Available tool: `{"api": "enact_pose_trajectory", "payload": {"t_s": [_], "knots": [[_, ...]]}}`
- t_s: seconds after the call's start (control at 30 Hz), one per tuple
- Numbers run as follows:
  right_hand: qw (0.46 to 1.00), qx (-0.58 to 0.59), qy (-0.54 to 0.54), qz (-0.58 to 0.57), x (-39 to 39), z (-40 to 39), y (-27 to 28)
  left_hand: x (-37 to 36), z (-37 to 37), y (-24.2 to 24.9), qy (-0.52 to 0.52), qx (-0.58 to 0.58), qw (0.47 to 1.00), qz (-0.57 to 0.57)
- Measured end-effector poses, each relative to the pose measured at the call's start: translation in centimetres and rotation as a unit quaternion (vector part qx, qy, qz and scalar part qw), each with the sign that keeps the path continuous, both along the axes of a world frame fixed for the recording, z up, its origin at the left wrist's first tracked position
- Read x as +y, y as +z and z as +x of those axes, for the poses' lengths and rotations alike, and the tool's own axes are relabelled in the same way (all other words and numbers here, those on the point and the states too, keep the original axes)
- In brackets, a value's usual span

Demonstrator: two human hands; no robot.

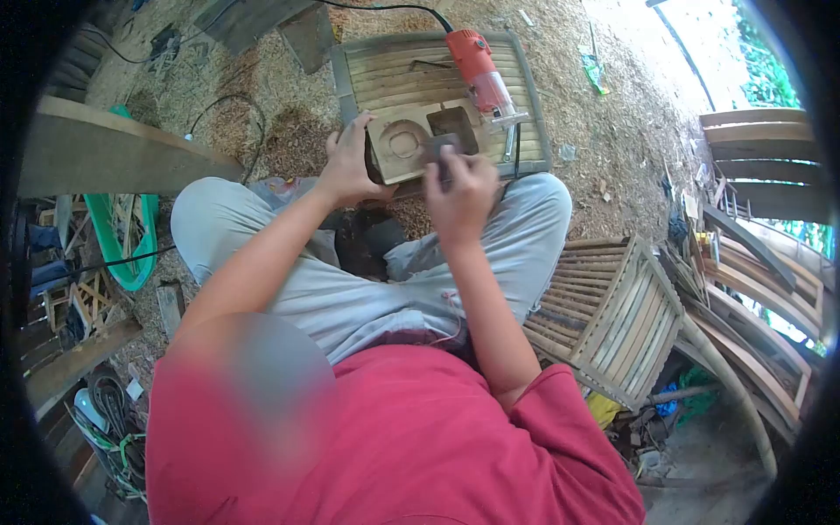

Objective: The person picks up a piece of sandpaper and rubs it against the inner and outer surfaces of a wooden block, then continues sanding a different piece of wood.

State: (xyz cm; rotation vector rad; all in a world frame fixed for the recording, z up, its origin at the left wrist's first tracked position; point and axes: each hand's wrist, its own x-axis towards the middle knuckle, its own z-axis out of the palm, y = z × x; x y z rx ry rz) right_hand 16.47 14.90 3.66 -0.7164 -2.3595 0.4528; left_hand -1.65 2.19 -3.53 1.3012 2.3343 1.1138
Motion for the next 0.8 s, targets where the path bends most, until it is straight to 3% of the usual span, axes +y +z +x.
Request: {"api": "enact_pose_trajectory", "payload": {"t_s": [0.07,0.17,0.23,0.3,0.4,0.63,0.67,0.77,0.8], "knots": [[0.997,0.012,0.072,-0.006,-3.2,-0.7,0.4,0.1,0.1,-1.1,0.005,0.01,1.0,0.016],[0.998,0.006,0.068,-0.011,-2.2,-0.4,0.5,-0.2,-0.2,-0.7,-0.007,0.005,1.0,0.006],[0.999,0.001,-0.035,0.007,1.6,0.7,-0.3,0.0,0.2,-0.6,-0.018,-0.009,1.0,-0.011],[0.995,-0.037,-0.07,0.063,1.5,0.6,-0.7,0.1,0.4,-0.9,-0.014,-0.019,0.999,-0.032],[1.0,-0.006,0.014,0.011,-0.7,0.5,-0.3,0.2,0.1,-1.0,-0.019,-0.002,0.998,-0.055],[0.999,-0.005,-0.034,0.025,-0.8,0.3,-0.9,0.1,0.2,-1.9,-0.008,-0.013,1.0,-0.01],[0.999,0.011,0.026,0.036,-1.7,0.1,-1.0,0.1,0.1,-2.1,-0.007,-0.006,1.0,-0.009],[0.997,0.001,0.078,-0.026,-3.4,-0.2,-0.3,0.3,0.0,-1.5,-0.01,0.0,1.0,-0.004],[0.999,0.0,0.042,0.009,-1.9,-0.2,-0.2,0.3,-0.1,-1.3,-0.013,-0.001,1.0,-0.003]]}}
